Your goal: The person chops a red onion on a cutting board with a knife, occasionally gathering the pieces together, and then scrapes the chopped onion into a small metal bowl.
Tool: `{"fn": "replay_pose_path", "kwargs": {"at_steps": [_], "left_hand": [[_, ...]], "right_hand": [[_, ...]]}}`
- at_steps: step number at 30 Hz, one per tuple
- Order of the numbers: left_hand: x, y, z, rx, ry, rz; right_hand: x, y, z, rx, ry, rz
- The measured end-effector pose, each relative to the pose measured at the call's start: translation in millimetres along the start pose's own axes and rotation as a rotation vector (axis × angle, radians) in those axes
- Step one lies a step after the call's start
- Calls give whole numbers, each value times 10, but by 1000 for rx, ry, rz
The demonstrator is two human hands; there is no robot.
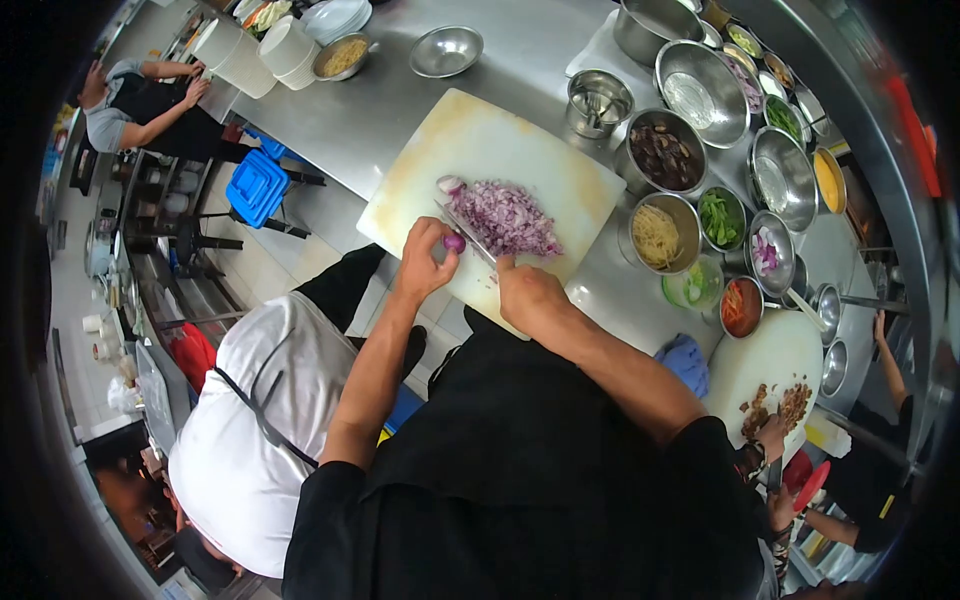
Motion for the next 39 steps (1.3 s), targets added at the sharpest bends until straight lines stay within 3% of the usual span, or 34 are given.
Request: {"fn": "replay_pose_path", "kwargs": {"at_steps": [2,13,25,39], "left_hand": [[-24,-53,76,34,-65,30],[-87,-47,5,7,61,51],[-165,-35,44,-4,118,50],[-180,-30,-11,-9,132,59]], "right_hand": [[178,-4,199,20,13,-50],[310,-150,87,-12,84,-156],[130,-108,67,-36,19,-73],[123,-146,53,1,29,-163]]}}
Point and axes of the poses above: each hand's wrist, its own x-axis towards the middle knuckle, its own z-axis out of the palm, y = z × x, the point moved 8 cm from there along x, towards the middle knuckle, and after that the axes turned 9 degrees about z, right-handed, at the moved point
